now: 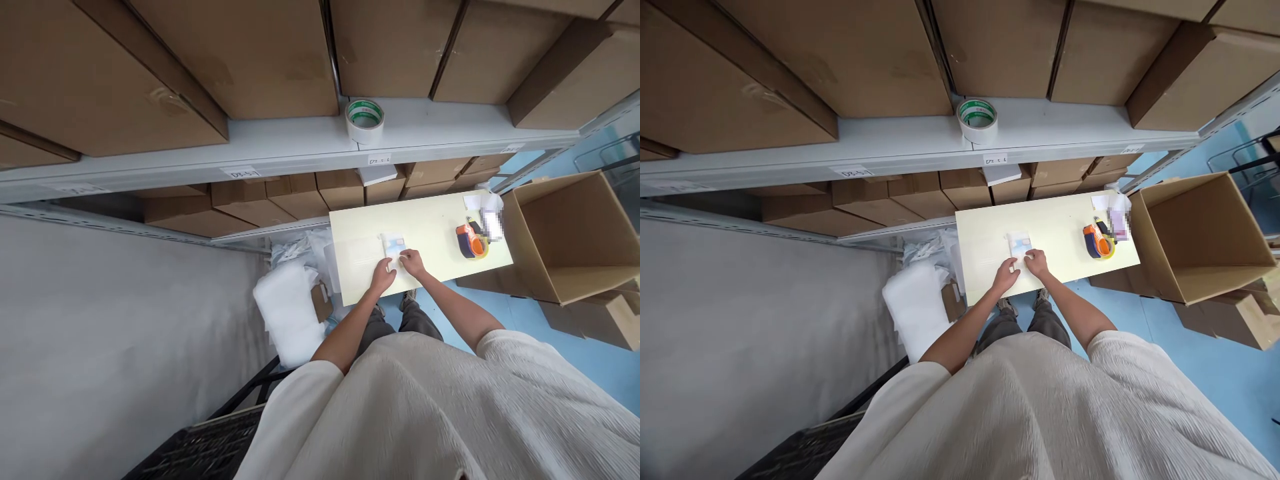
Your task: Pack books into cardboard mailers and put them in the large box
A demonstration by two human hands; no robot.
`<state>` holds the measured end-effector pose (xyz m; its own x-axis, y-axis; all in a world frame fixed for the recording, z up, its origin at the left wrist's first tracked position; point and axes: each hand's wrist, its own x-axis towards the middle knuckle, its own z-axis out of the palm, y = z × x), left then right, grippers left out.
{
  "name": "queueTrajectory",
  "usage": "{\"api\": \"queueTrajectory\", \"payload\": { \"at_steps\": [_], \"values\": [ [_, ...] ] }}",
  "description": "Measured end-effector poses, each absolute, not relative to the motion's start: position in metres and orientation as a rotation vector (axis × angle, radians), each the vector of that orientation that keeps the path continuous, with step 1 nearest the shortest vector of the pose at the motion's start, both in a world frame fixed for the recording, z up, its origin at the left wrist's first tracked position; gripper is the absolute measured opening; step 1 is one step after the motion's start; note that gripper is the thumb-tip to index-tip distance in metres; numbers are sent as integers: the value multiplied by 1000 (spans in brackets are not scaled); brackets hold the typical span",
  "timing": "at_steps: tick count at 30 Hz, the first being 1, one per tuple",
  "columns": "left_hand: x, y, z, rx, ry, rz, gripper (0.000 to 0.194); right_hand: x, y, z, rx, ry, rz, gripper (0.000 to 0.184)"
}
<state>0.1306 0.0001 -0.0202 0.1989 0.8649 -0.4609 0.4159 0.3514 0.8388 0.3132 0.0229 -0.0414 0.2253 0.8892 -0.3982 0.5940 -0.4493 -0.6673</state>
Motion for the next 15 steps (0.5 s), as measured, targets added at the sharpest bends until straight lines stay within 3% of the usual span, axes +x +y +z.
{"api": "queueTrajectory", "payload": {
  "at_steps": [15],
  "values": [
    [218,26,-23,1257,1384,473,47,408,54,-36,-2113,-1412,1150,28]
  ]
}}
